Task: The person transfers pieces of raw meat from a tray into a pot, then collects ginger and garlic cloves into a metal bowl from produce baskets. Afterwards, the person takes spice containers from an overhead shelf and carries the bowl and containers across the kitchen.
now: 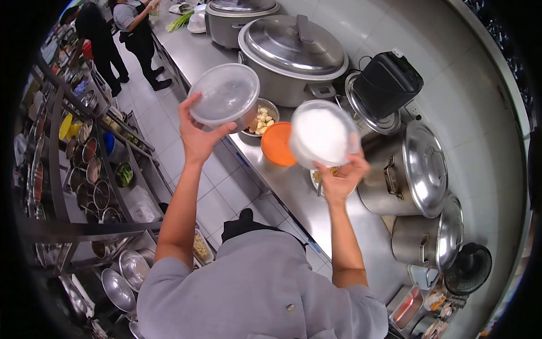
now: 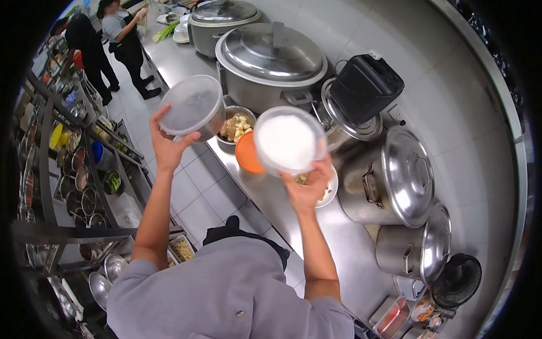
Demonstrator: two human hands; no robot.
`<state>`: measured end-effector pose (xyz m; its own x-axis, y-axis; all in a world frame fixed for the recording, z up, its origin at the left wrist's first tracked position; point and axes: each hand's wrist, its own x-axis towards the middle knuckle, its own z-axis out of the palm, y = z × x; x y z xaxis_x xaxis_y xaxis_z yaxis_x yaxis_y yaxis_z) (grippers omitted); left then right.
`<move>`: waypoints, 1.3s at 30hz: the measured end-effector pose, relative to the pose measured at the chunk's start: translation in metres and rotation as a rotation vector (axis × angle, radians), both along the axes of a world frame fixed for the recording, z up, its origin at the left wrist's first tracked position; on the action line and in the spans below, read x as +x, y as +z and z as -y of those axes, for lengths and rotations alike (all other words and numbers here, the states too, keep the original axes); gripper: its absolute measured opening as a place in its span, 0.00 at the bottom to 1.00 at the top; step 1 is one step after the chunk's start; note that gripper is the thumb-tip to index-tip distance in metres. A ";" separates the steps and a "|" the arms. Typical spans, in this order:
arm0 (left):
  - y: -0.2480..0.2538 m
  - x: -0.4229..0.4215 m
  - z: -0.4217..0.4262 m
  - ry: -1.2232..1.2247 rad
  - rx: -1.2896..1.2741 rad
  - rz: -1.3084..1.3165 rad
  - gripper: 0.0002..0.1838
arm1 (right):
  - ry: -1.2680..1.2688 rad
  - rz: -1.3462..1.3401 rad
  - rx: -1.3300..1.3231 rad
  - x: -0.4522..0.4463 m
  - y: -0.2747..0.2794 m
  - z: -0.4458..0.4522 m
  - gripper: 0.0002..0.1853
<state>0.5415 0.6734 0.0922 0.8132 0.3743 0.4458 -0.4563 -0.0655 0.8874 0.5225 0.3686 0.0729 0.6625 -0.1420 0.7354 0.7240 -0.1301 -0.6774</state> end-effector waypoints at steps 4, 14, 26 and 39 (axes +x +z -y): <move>0.022 0.002 -0.005 -0.077 0.057 0.043 0.53 | -0.044 -0.115 -0.214 0.020 -0.080 -0.024 0.39; -0.017 0.033 0.076 -0.364 0.218 0.088 0.54 | -0.063 -0.388 -0.280 -0.004 -0.097 -0.018 0.51; -0.066 0.033 0.069 -0.349 0.214 0.101 0.60 | 0.234 -1.295 0.474 -0.013 -0.088 -0.016 0.28; -0.131 0.034 0.023 -0.032 -0.117 -0.607 0.25 | 0.026 -0.866 0.310 0.003 -0.011 -0.012 0.30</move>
<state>0.5757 0.6500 -0.0387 0.9206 0.3636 -0.1423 0.1319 0.0535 0.9898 0.5252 0.3805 0.0617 0.9699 -0.2275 -0.0870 -0.0517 0.1566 -0.9863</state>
